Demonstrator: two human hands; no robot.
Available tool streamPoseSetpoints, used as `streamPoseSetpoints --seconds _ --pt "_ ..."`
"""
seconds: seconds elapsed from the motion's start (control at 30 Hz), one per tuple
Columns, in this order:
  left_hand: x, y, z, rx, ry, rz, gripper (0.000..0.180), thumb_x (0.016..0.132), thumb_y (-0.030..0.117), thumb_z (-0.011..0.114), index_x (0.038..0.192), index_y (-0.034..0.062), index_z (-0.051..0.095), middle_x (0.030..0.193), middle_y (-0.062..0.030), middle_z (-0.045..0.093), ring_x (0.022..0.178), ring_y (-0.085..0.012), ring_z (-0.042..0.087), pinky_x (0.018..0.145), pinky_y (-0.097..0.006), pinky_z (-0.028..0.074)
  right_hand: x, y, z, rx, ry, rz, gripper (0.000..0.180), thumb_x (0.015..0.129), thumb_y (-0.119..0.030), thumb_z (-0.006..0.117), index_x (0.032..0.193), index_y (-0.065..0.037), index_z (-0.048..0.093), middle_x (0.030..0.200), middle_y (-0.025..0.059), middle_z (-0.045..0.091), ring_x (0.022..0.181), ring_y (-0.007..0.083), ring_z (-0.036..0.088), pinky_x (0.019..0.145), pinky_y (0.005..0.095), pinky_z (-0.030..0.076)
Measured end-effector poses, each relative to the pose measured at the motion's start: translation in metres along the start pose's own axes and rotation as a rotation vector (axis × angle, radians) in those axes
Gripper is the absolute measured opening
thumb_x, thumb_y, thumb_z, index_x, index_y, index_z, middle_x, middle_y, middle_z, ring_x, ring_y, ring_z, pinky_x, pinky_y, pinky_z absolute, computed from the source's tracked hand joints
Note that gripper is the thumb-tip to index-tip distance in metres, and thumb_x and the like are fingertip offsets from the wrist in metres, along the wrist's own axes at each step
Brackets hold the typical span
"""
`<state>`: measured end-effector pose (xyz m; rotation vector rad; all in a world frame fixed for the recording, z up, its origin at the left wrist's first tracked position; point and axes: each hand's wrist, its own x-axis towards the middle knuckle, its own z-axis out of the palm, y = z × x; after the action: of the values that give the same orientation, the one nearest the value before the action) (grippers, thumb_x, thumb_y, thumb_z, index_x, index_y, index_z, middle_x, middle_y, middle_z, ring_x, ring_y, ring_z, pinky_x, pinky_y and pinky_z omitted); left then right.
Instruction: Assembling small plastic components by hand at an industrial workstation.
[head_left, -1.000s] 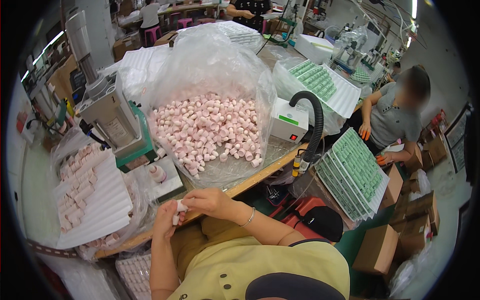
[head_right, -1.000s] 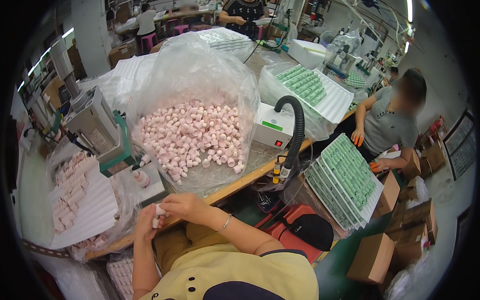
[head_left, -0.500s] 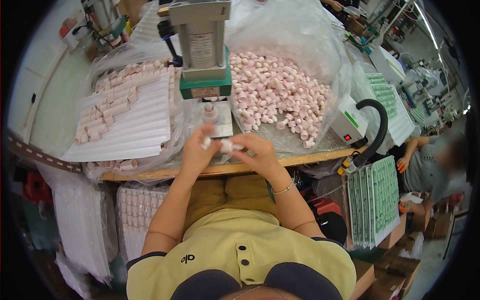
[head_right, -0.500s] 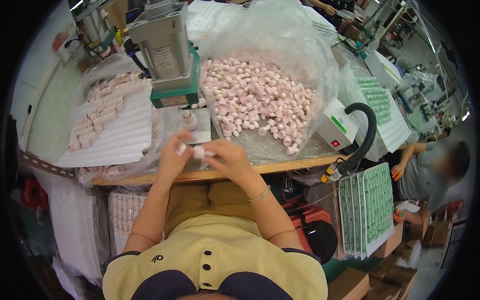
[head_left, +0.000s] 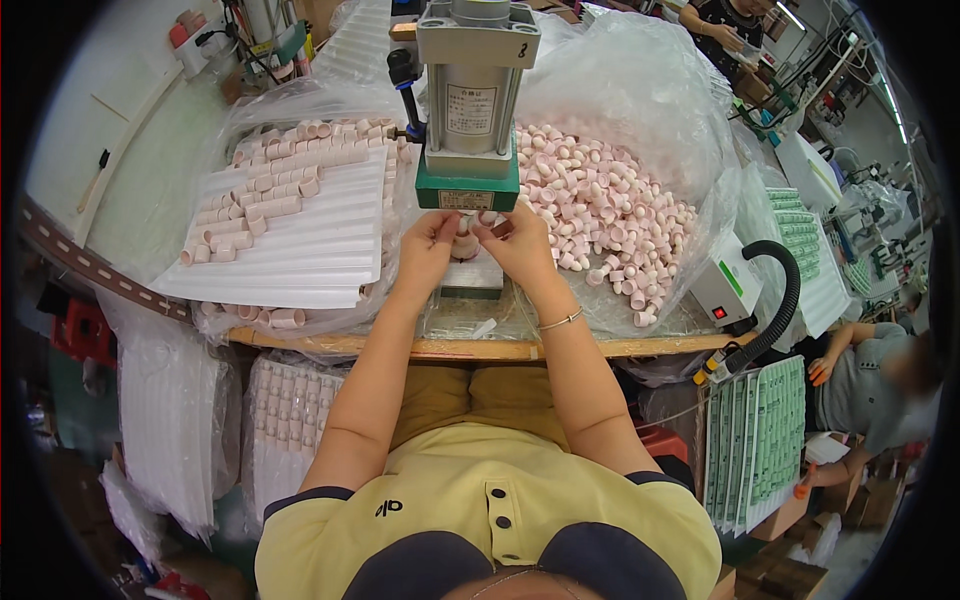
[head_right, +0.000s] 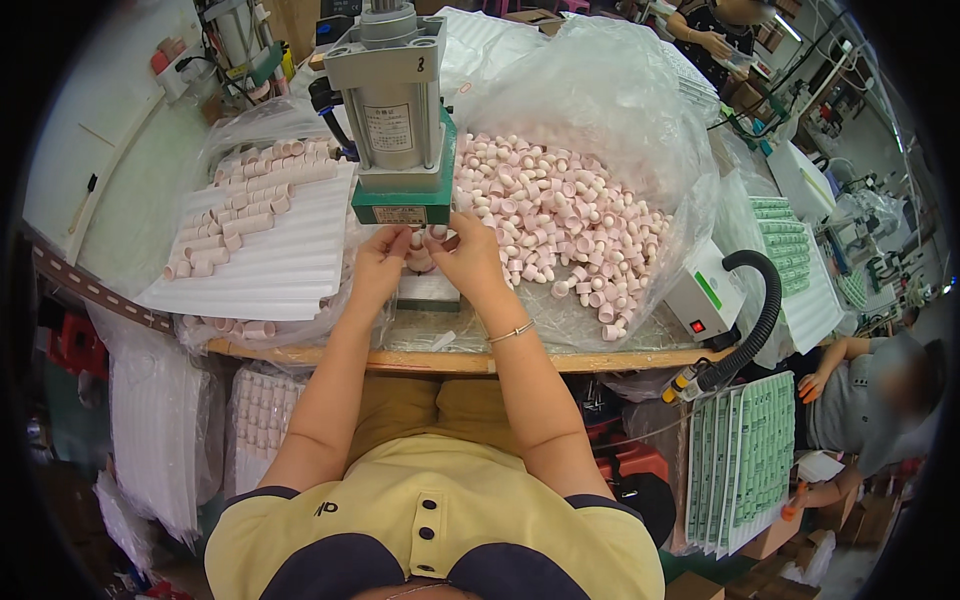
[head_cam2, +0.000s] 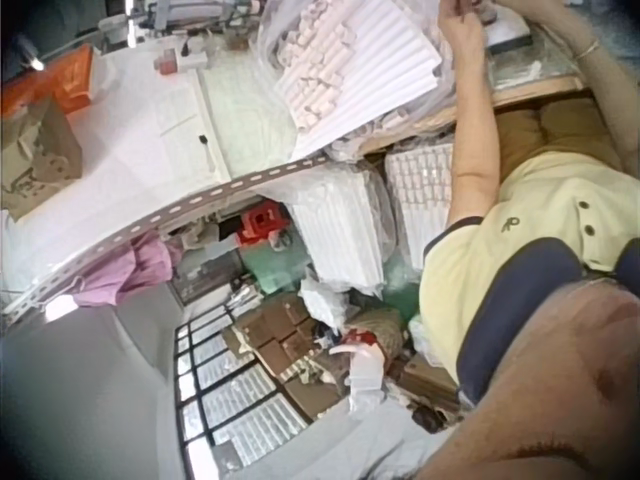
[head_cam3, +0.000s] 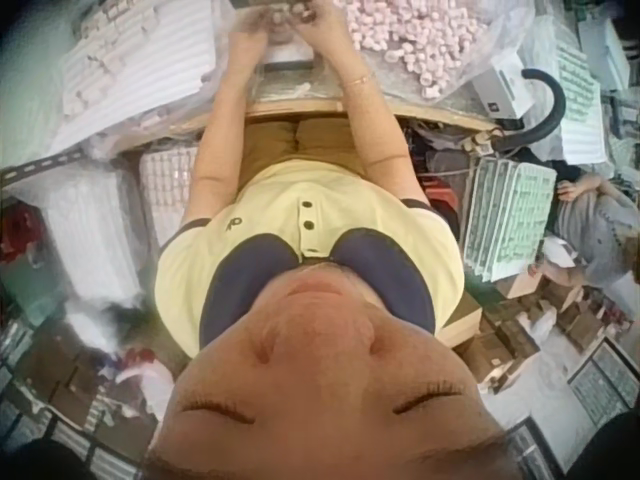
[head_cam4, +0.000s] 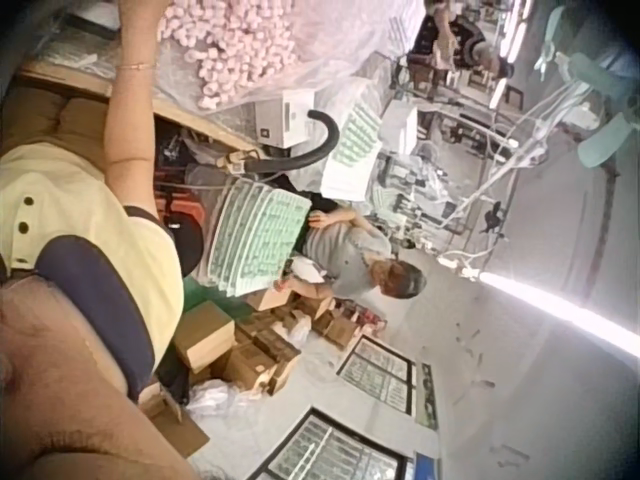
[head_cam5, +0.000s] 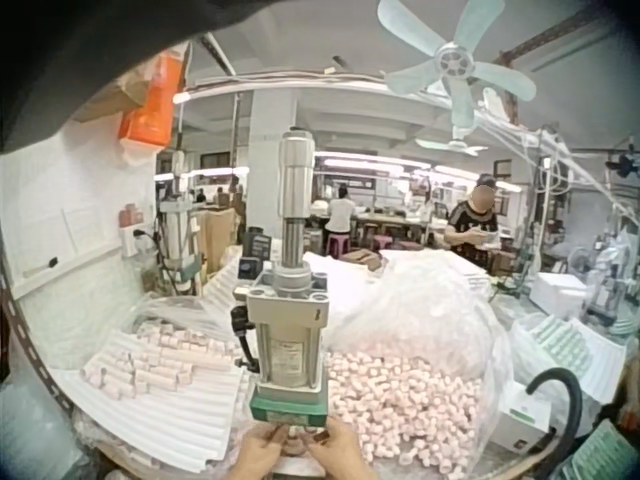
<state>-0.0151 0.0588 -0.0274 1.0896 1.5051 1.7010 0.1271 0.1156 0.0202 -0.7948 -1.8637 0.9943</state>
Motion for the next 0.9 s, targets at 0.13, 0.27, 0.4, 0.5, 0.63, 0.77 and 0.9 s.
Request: streamPoseSetpoints --seconds 0.13,0.27,0.4,0.5,0.63,0.77,0.9 --pt "-0.012 0.007 0.01 0.06 0.089 0.158 0.02 0.086 0.012 0.062 0.1 -0.0023 0.064 0.085 -0.0079 0.067 0.078 -0.0125 0.061 0.07 -0.026 0.048 0.0 0.018 0.007 0.072 0.022 0.057 0.022 0.071 -0.008 0.072 0.09 0.0 0.064 0.08 0.0091 0.062 0.06 0.0143 0.063 0.054 0.0267 0.049" --pt "-0.011 0.005 0.001 -0.052 0.19 0.013 0.021 0.088 0.016 0.061 0.101 0.0003 0.064 0.092 -0.0082 0.066 0.083 -0.0138 0.061 0.072 -0.026 0.048 0.003 0.012 0.015 0.092 0.069 0.073 0.022 0.069 -0.008 0.073 0.088 0.0 0.063 0.077 0.0086 0.063 0.058 0.0144 0.061 0.052 0.0273 0.048" --pt "-0.01 0.024 -0.021 -1.017 0.282 -0.311 0.024 0.09 0.02 0.058 0.108 0.0028 0.058 0.103 -0.0092 0.062 0.096 -0.0177 0.059 0.08 -0.034 0.05 0.001 0.003 0.025 -0.32 -0.011 0.004 0.025 0.065 -0.017 0.071 0.087 -0.006 0.064 0.076 0.0107 0.064 0.06 0.0243 0.062 0.057 0.0358 0.05" --pt "-0.011 0.045 -0.044 -1.332 0.314 -0.36 0.025 0.092 0.017 0.054 0.112 0.0027 0.049 0.11 -0.0107 0.058 0.107 -0.0258 0.056 0.089 -0.046 0.048 0.006 0.007 0.026 -0.411 -0.17 0.011 0.033 0.065 -0.02 0.073 0.093 -0.007 0.063 0.084 0.0122 0.064 0.078 0.0298 0.061 0.07 0.0413 0.049" --pt "-0.001 0.072 -0.095 -1.434 0.275 -0.301 0.023 0.092 0.011 0.052 0.112 0.0032 0.046 0.114 -0.0118 0.056 0.112 -0.0288 0.053 0.096 -0.049 0.045 -0.016 0.014 0.0 -0.323 0.005 -0.148 0.052 0.064 -0.023 0.078 0.108 -0.004 0.059 0.106 0.0173 0.058 0.1 0.0336 0.053 0.085 0.0398 0.043" --pt "0.029 0.081 -0.142 -0.872 0.264 -0.203 0.022 0.089 0.01 0.055 0.11 0.0076 0.049 0.108 -0.0072 0.059 0.104 -0.0235 0.057 0.087 -0.043 0.051 -0.063 0.041 -0.079 -0.637 0.244 -0.1 0.057 0.067 -0.023 0.078 0.116 -0.003 0.055 0.11 0.0165 0.055 0.106 0.0348 0.049 0.092 0.041 0.038" --pt "0.086 0.082 -0.153 0.166 0.207 -0.091 0.014 0.082 0.014 0.061 0.096 0.0139 0.062 0.098 -0.004 0.062 0.091 -0.0199 0.06 0.073 -0.035 0.05 -0.11 0.073 -0.124 -0.977 0.231 0.104 0.056 0.064 -0.017 0.077 0.115 -0.008 0.055 0.109 0.017 0.053 0.102 0.0354 0.049 0.088 0.0438 0.04"
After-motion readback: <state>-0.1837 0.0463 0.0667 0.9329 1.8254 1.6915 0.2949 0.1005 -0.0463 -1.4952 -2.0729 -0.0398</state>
